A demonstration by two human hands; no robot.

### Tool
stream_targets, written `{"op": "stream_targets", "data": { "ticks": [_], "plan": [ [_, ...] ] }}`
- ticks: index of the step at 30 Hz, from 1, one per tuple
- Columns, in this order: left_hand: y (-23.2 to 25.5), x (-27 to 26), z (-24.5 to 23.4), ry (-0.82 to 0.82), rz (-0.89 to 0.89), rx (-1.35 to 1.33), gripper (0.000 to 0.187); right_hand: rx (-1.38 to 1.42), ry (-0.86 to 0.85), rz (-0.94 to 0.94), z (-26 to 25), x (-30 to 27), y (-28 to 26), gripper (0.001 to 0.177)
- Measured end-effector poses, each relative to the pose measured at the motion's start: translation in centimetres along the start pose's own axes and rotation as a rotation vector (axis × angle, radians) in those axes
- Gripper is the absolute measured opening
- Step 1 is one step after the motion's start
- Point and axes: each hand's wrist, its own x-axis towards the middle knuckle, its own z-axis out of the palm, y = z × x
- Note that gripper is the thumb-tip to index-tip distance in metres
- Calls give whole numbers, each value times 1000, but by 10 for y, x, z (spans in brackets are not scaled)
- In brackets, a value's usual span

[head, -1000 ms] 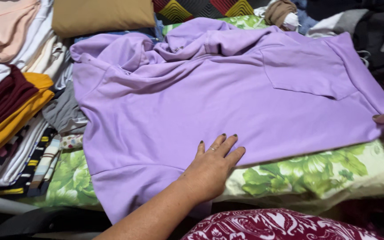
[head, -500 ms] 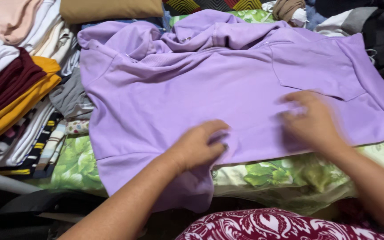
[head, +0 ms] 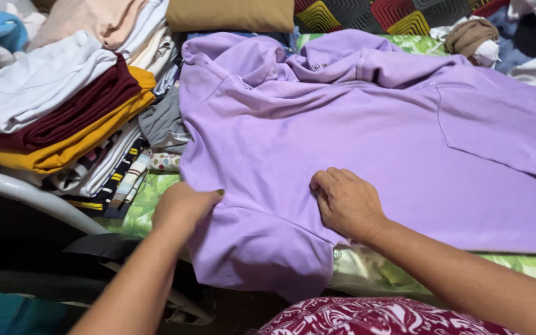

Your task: The person folds a light purple zip-up hoodie on a bed, smoothing and aligning the sleeves and body before rolling it into a compact bundle. The person then picks up a dark blue long-sleeve top and begins to fold it.

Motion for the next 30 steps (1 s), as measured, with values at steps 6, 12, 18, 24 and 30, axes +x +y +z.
{"op": "stream_targets", "data": {
  "ticks": [6, 12, 18, 24, 30],
  "plan": [
    [13, 18, -14, -513, -64, -218, 66, 7, -46, 41, -1, 6, -2, 12],
    [-20, -6, -14, -606, 37, -395, 55, -2, -52, 7, 3, 10, -9, 15],
    [-18, -28, 1, -243, 194, -169, 37, 173, -84, -105, 7, 22, -27, 15],
    [6, -9, 24, -333, -89, -782, 31, 670, -583, 146, -2, 11, -68, 27],
    [28, 21, 54, -553, -322, -1457, 15, 540, -836, 345, -21, -7, -95, 34]
  ]
}}
